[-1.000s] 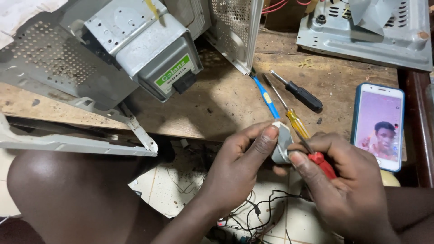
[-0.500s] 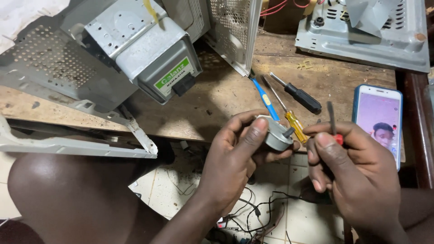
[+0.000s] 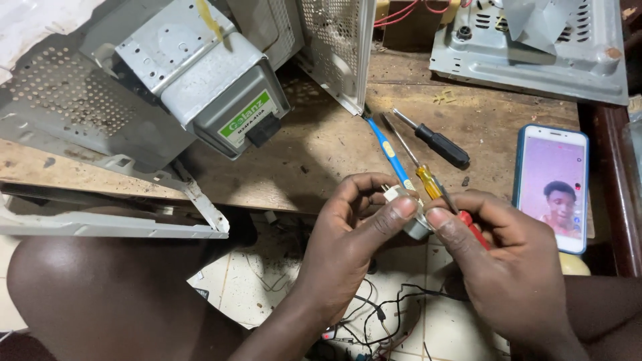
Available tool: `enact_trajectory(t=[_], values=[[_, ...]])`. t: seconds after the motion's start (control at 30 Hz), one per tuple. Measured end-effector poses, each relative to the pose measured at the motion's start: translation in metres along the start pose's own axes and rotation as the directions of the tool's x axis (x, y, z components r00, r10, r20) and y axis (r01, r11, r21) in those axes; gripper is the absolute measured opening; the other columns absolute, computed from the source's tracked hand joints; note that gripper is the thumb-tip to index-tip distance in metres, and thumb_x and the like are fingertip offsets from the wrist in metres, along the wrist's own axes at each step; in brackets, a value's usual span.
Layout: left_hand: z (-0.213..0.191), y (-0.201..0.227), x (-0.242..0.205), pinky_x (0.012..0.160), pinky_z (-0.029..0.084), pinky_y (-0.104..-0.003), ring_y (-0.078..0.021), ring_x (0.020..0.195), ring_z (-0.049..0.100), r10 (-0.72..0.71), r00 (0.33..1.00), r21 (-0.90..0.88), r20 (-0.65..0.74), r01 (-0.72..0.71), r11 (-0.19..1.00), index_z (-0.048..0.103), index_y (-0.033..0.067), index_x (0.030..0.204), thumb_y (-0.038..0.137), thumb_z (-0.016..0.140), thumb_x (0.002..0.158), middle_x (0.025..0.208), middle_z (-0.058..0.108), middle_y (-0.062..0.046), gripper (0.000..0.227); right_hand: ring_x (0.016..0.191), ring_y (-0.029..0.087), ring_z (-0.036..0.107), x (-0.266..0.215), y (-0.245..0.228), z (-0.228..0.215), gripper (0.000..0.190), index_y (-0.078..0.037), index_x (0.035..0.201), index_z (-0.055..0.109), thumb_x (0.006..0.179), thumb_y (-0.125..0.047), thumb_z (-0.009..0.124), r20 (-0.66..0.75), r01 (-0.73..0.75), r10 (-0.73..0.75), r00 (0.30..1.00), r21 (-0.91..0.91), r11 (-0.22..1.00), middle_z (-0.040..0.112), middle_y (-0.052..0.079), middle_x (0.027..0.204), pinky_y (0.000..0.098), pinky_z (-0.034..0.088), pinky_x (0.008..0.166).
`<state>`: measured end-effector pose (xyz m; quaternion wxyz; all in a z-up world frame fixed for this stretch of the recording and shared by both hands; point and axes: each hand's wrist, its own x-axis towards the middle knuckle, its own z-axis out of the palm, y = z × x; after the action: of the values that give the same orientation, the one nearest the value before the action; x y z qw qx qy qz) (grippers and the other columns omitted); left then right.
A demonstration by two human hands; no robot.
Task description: Dismantling and inspecting a microwave turntable motor using a screwdriver for prying and manipulation.
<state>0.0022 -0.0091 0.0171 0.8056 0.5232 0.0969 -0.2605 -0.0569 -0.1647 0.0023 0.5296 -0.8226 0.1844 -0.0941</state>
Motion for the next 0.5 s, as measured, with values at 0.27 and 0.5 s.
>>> enact_trajectory(t=[0.27, 0.5], values=[[-0.001, -0.007, -0.001, 0.082, 0.059, -0.027, -0.0135, 0.091, 0.068, -0.008, 0.999, 0.083, 0.040, 0.004, 0.997, 0.061, 0.0071, 0.118, 0.016, 0.080, 0.074, 0.101, 0.065, -0.013, 0.048, 0.062, 0.018, 0.060, 0.000, 0.009, 0.004, 0.019, -0.005, 0.093, 0.072, 0.100, -0.022, 0.065, -0.044, 0.281, -0.314, 0.948, -0.345, 0.896, 0.071, 0.004, 0.076, 0.0360, 0.045, 0.062], [0.000, -0.010, -0.005, 0.083, 0.056, -0.026, -0.0135, 0.083, 0.070, 0.013, 0.994, 0.059, 0.105, -0.019, 0.998, 0.062, 0.0087, 0.124, 0.007, 0.077, 0.082, 0.090, 0.077, -0.013, 0.045, 0.060, 0.018, 0.051, 0.007, -0.005, -0.004, 0.035, -0.003, 0.110, 0.075, 0.103, -0.032, 0.057, -0.082, 0.109, -0.138, 0.987, -0.297, 0.949, 0.064, 0.008, 0.071, 0.0347, 0.038, 0.051]])
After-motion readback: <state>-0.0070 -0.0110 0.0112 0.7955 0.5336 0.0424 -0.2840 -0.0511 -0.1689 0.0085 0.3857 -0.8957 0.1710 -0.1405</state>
